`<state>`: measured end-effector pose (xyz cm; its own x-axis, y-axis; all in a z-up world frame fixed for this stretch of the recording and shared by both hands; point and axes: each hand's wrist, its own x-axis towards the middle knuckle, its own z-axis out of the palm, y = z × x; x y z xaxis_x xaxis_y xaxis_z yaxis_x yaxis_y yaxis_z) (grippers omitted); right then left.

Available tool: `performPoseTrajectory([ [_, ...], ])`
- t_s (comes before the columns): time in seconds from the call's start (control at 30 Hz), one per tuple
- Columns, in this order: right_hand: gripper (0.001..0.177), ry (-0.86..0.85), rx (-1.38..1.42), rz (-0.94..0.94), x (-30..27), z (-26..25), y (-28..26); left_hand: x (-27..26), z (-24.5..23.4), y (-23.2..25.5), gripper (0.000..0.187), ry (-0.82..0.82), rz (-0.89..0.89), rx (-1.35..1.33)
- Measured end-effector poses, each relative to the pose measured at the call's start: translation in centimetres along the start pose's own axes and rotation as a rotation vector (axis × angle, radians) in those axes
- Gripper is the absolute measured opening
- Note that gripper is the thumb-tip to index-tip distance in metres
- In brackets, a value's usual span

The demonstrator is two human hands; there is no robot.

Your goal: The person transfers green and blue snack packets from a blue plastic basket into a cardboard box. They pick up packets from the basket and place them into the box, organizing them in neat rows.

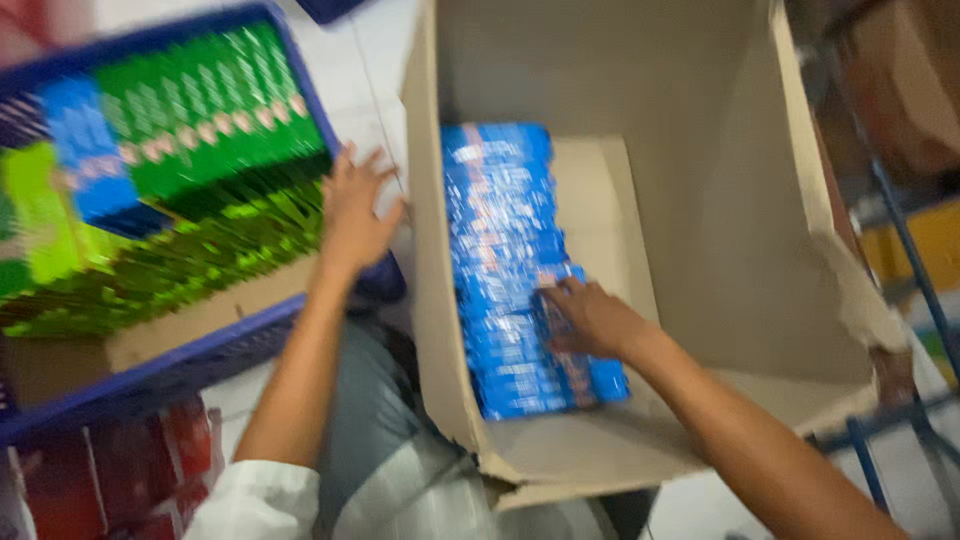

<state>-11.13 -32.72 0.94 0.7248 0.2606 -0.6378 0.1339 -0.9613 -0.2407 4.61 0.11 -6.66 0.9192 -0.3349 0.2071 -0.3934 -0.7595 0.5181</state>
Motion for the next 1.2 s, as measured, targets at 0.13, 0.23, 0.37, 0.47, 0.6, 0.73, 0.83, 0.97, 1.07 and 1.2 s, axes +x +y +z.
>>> performPoseTrajectory([
  [0.13, 0.082, 0.023, -0.017, 0.007, 0.0, 1.3, 0.7, -0.2, -1.1, 1.0, 0.038, -0.011, 0.040, -0.072],
  [0.23, 0.086, 0.019, 0.017, -0.042, 0.2, 1.3, 1.1, -0.2, -2.5, 2.2, 0.040, 0.030, 0.107, -0.078],
  [0.37, 0.081, -0.007, 0.049, 0.003, -0.1, 0.4, 0.2, -0.3, -3.4, 2.9, 0.039, 0.025, 0.106, -0.136],
  [0.47, 0.081, -0.006, -0.007, -0.011, 0.1, 0.7, 0.4, -0.4, -3.4, 3.0, 0.038, 0.027, 0.104, -0.143],
  [0.6, 0.079, -0.098, -0.106, 0.015, 1.4, -1.0, -0.2, -0.4, -3.5, 3.2, 0.036, 0.036, 0.097, -0.156],
  [0.73, 0.077, -0.068, -0.135, 0.017, 4.0, -1.1, 0.4, -0.4, -3.4, 3.1, 0.036, 0.035, 0.093, -0.159],
  [0.83, 0.094, 0.056, -0.223, 0.000, 6.0, -1.2, 1.1, -0.4, -3.2, 2.8, 0.032, 0.075, 0.132, -0.166],
  [0.97, 0.097, 0.018, -0.131, 0.051, 8.7, -1.8, 1.7, -0.4, -3.3, 2.8, 0.035, 0.061, 0.119, -0.160],
  [1.07, 0.106, 0.021, -0.142, 0.050, 10.4, -1.4, 2.0, -0.3, -3.3, 3.0, 0.035, 0.054, 0.099, -0.166],
  [1.2, 0.104, -0.051, 0.040, 0.070, 10.4, -2.7, 1.2, -0.3, -3.2, 2.9, 0.036, 0.052, 0.097, -0.161],
])
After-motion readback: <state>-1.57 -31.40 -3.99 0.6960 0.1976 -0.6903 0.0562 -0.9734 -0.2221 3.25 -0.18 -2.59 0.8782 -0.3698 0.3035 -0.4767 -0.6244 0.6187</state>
